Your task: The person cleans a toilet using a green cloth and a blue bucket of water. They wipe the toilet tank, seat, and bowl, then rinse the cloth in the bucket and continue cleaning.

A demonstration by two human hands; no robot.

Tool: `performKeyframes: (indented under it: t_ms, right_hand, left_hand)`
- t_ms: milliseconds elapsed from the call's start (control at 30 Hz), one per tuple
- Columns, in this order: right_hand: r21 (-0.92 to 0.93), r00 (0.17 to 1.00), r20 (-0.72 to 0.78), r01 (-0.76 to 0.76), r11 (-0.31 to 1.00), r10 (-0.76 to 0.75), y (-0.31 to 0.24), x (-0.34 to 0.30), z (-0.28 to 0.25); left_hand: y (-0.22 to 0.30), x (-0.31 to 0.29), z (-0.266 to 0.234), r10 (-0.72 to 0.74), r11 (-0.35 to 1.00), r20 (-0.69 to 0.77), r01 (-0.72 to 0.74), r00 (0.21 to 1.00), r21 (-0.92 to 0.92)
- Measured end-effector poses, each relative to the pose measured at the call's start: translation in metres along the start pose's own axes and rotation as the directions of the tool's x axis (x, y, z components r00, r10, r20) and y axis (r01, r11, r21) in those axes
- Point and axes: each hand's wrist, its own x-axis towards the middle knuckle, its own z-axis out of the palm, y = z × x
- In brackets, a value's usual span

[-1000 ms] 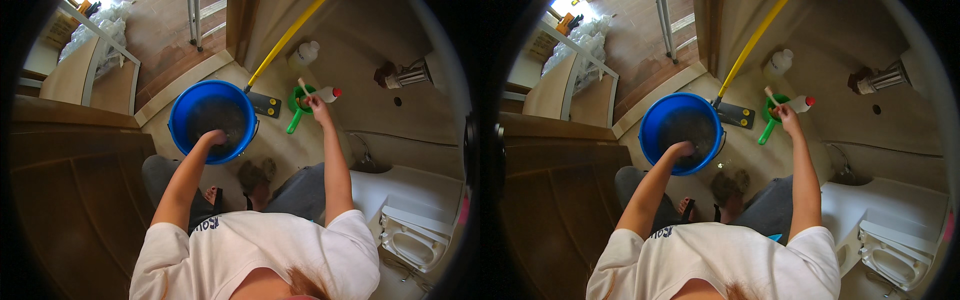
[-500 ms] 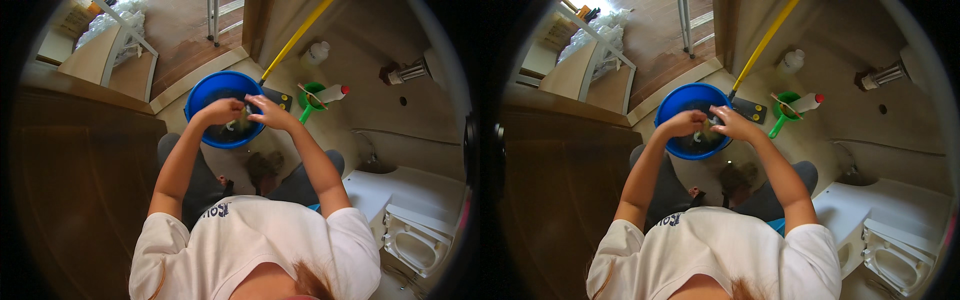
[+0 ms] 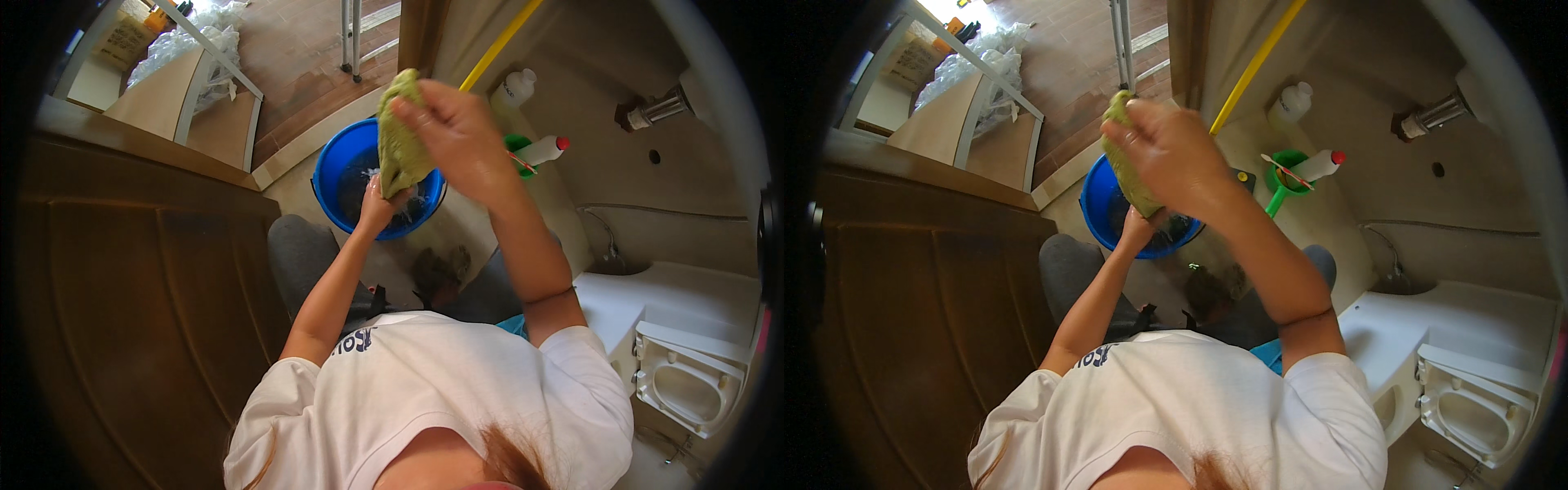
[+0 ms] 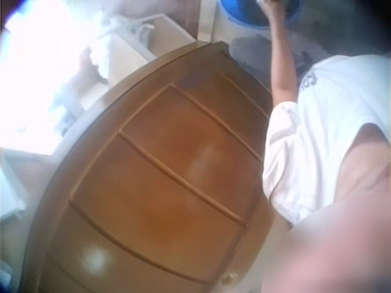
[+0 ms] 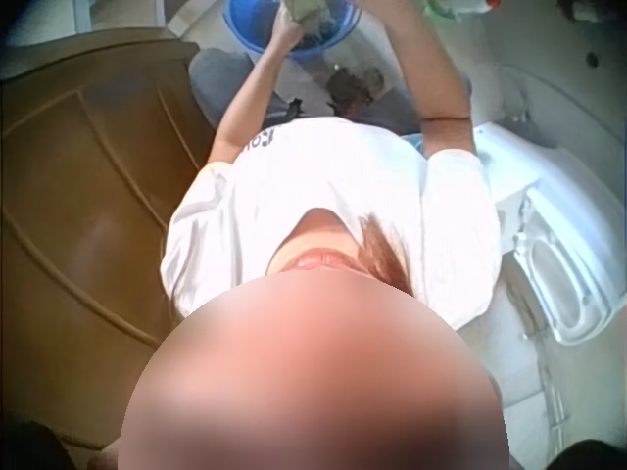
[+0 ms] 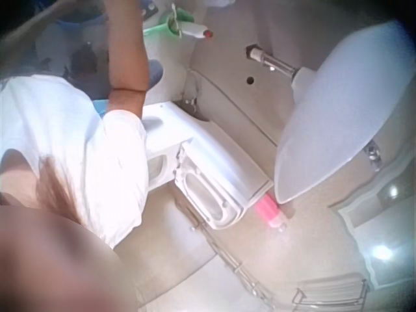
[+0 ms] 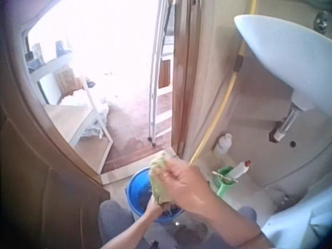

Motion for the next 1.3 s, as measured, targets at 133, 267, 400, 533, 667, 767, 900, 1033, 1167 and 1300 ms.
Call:
performKeyframes:
  t_ms: [133, 267, 400, 533, 667, 767, 900, 1033, 1167, 1300]
  right_hand:
    - [0.310, 0.970, -0.120, -0.167, 0.936, 0.213, 0.053, -0.018, -0.012]
    - [0.148, 0.861, 0.052, -0.508, 0.849, 0.506, 0.168, -0.062, 0.005]
    - [0.486, 0.505, 0.068, -0.770, 0.413, 0.861, 0.181, -0.089, 0.064]
    - [0.760, 0.603, 0.543, -0.649, -0.037, 0.584, 0.170, -0.078, 0.074]
    - [0.855, 0.665, 0.497, -0.485, -0.185, 0.557, 0.200, -0.080, 0.082]
    - [0.903, 0.708, 0.423, -0.383, -0.197, 0.565, 0.204, -0.082, 0.086]
    - [0.907, 0.693, 0.417, -0.360, -0.219, 0.588, 0.183, -0.081, 0.078]
    - [0.918, 0.680, 0.395, -0.311, -0.245, 0.618, 0.174, -0.073, 0.088]
    - [0.925, 0.692, 0.379, -0.292, -0.242, 0.614, 0.190, -0.097, 0.089]
    - [0.924, 0.663, 0.374, -0.330, -0.196, 0.649, 0.179, -0.120, 0.091]
  left_hand:
    - [0.053, 0.007, -0.007, -0.657, 0.612, 0.184, 0.660, 0.731, -0.435]
    - [0.050, 0.006, -0.023, -0.564, 0.601, 0.206, 0.568, 0.800, -0.562]
    - [0.053, -0.001, -0.032, -0.364, 0.821, 0.206, 0.417, 0.908, -0.389]
    - [0.088, -0.006, -0.033, -0.379, 0.840, 0.332, 0.471, 0.864, -0.268]
    - [0.098, -0.010, -0.050, -0.247, 0.447, 0.522, 0.574, 0.816, -0.686]
    - [0.075, -0.010, -0.060, 0.056, 0.082, 0.550, 0.545, 0.833, -0.834]
    - [0.041, 0.003, -0.044, -0.243, 0.286, 0.372, 0.432, 0.896, -0.855]
    - [0.029, 0.001, -0.007, -0.283, -0.172, 0.477, 0.445, 0.832, -0.879]
    - [0.029, 0.005, 0.001, -0.239, -0.160, 0.436, 0.408, 0.867, -0.899]
    - [0.031, 0.016, -0.013, -0.409, 0.028, 0.349, 0.393, 0.843, -0.919]
